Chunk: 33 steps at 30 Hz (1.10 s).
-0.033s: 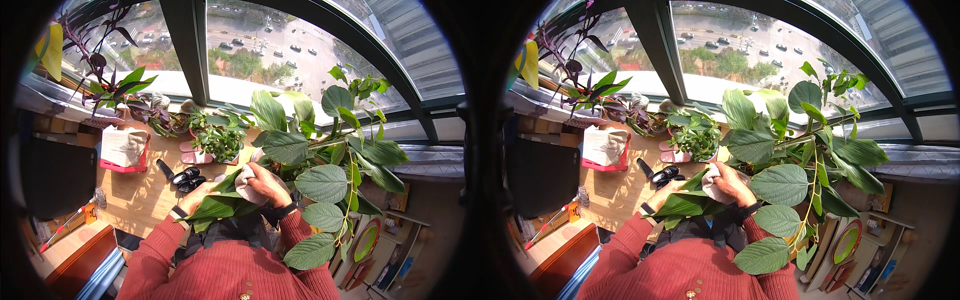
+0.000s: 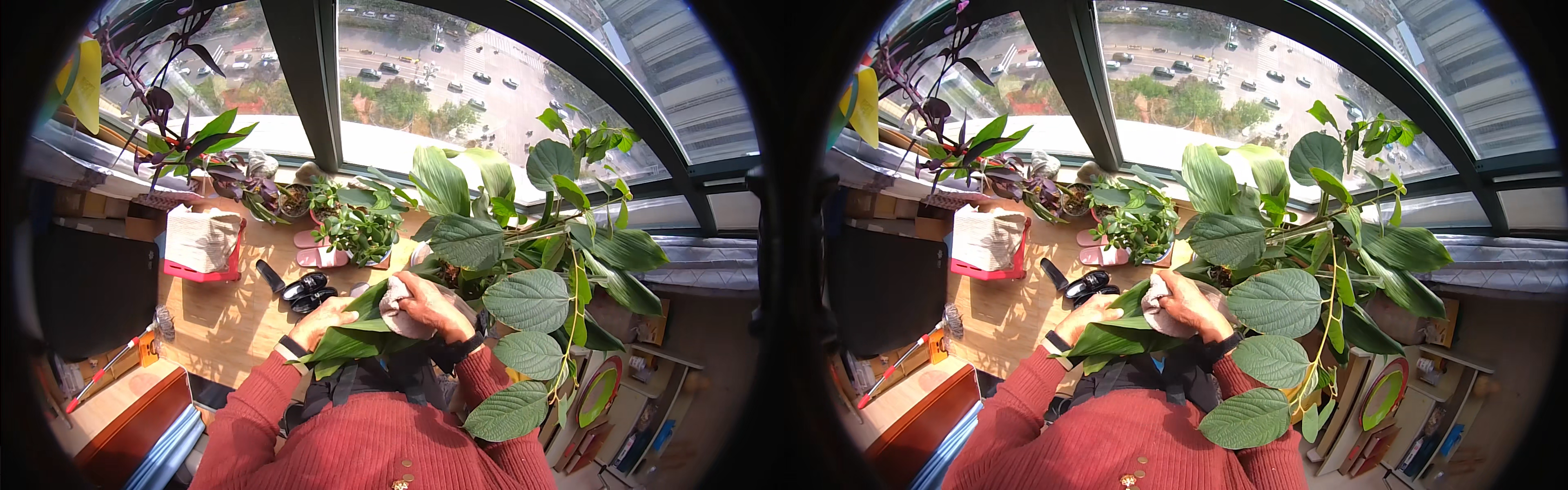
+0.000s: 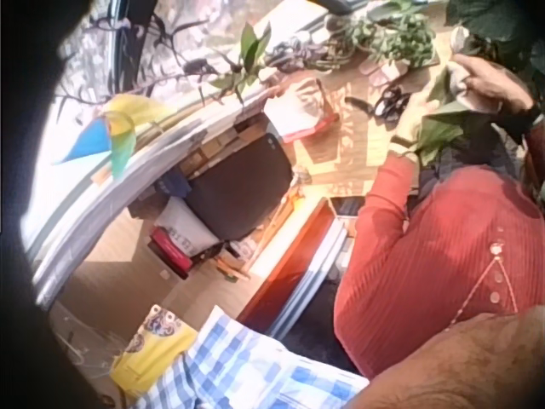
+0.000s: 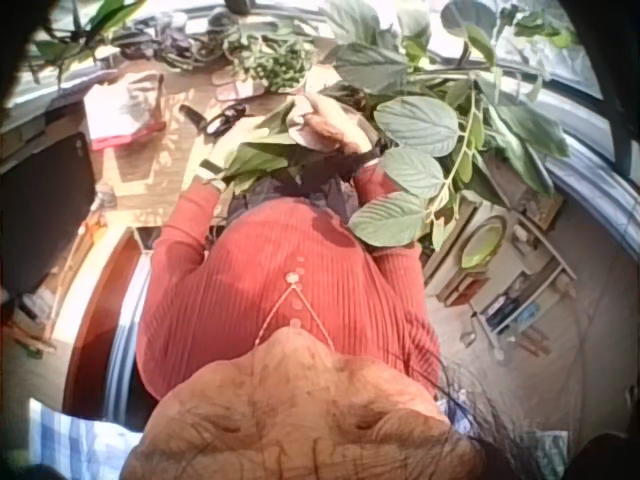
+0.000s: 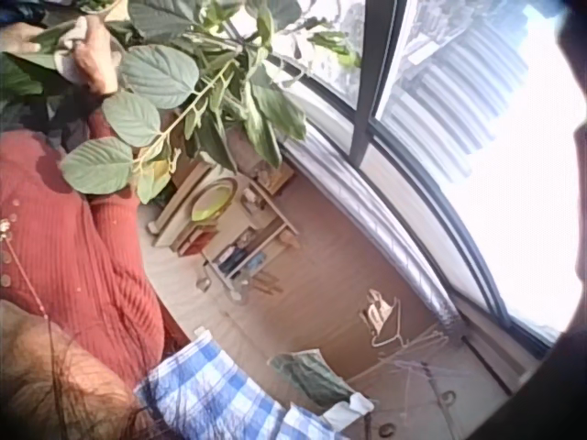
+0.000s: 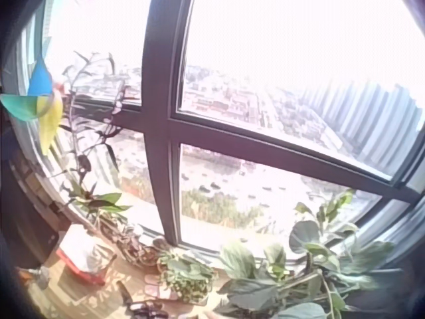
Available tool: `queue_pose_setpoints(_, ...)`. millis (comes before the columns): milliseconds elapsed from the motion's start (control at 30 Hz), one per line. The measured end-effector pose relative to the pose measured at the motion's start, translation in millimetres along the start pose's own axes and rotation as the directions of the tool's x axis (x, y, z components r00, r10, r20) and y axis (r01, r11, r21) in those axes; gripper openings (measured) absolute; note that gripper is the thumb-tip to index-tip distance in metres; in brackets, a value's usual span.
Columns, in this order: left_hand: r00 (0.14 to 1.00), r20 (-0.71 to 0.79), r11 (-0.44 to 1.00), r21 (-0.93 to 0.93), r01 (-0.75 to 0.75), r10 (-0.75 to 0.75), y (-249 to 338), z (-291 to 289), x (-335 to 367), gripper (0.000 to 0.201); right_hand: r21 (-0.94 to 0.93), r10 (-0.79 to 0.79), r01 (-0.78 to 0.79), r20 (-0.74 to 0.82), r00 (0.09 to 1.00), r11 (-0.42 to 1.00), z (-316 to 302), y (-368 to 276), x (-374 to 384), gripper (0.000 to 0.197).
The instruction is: The person walks to a balcony and wipes the leaves of several potted plants with a cloth. They handle a large leafy plant and a smaller succulent, wiping each leaf individually.
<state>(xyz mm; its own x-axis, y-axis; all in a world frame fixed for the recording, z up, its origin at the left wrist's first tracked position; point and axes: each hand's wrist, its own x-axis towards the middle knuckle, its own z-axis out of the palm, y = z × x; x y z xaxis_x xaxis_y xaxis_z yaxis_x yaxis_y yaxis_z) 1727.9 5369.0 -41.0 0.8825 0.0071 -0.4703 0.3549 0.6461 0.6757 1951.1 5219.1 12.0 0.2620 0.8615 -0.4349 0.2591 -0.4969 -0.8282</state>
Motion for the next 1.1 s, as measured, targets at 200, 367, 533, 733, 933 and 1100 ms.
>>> queue_pose_setpoints(200,0.993,-0.077,0.987,-0.144,0.077,-0.089,-4.6,-9.8,11.1,0.028,-0.027,-0.335,0.345,0.177,0.925,0.938,67.7,-36.1,-9.9,0.053)
queue_pose_setpoints(367,0.991,-0.027,0.992,0.014,0.129,-0.129,16.2,-9.3,7.0,0.031,-0.312,-0.217,0.145,-0.208,0.954,0.939,59.5,-5.3,0.3,0.024)
queue_pose_setpoints(533,0.988,0.014,0.988,0.037,0.153,-0.154,31.5,2.5,-4.5,0.042,-0.28,0.166,-0.273,-0.351,0.921,0.92,13.1,40.1,23.0,0.024)
queue_pose_setpoints(733,0.997,-0.005,0.997,-0.014,0.076,-0.076,25.4,-2.7,-5.7,0.051,-0.206,-0.155,0.137,-0.073,0.985,0.969,58.4,-9.7,10.0,0.032)
queue_pose_setpoints(933,0.998,-0.017,0.998,-0.008,0.061,-0.061,19.4,-7.2,-11.0,0.053,-0.289,-0.215,0.184,-0.078,0.974,0.94,79.1,-1.1,10.8,0.032)
queue_pose_setpoints(1100,0.994,-0.002,0.982,-0.152,0.112,-0.113,32.2,1.9,-23.8,0.055,-0.269,0.003,-0.083,-0.283,0.959,0.959,28.8,78.2,38.6,0.015)
